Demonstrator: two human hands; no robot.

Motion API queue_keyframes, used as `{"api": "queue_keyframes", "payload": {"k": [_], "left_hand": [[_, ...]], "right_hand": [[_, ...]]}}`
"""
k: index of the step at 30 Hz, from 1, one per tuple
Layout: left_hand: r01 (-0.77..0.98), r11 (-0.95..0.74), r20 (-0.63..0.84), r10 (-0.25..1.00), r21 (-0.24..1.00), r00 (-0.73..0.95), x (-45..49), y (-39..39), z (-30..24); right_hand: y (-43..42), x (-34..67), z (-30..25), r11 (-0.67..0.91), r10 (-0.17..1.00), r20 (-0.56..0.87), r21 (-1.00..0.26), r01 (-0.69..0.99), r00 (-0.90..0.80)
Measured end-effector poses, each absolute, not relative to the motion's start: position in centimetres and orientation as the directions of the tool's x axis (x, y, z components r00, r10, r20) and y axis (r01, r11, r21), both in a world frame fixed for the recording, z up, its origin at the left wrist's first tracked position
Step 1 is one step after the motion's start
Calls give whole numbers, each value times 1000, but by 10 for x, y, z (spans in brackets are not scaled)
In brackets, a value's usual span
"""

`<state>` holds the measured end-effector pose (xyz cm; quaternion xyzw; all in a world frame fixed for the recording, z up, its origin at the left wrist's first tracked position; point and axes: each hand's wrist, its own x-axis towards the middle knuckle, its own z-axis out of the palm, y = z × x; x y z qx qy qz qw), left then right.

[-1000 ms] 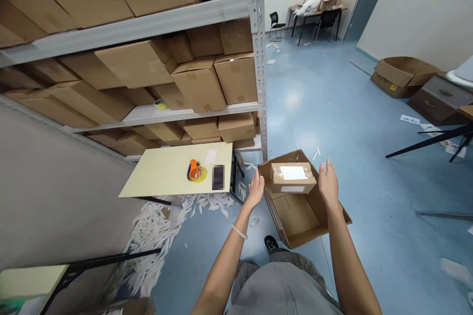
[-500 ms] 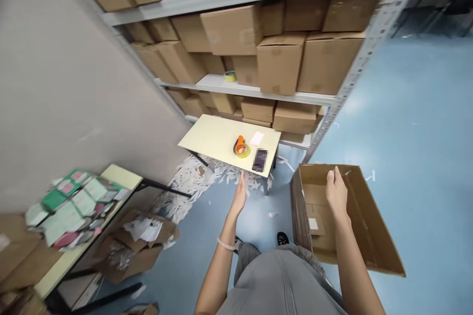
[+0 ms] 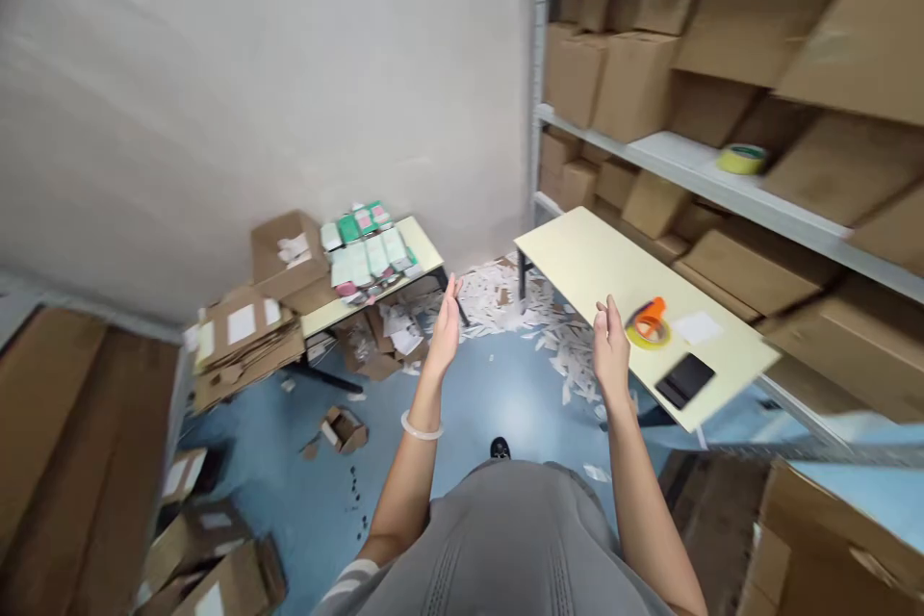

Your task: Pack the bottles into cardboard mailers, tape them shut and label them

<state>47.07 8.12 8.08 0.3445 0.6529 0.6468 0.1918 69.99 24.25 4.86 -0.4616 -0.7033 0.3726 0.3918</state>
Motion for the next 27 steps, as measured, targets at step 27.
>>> {"api": "queue_keyframes", "payload": {"k": [27], "left_hand": [[-13,63,-3,-146,998,-989,65,-115,30]], "right_hand": [[185,60,-62,578,559,-307,-521,628,-770]]}}
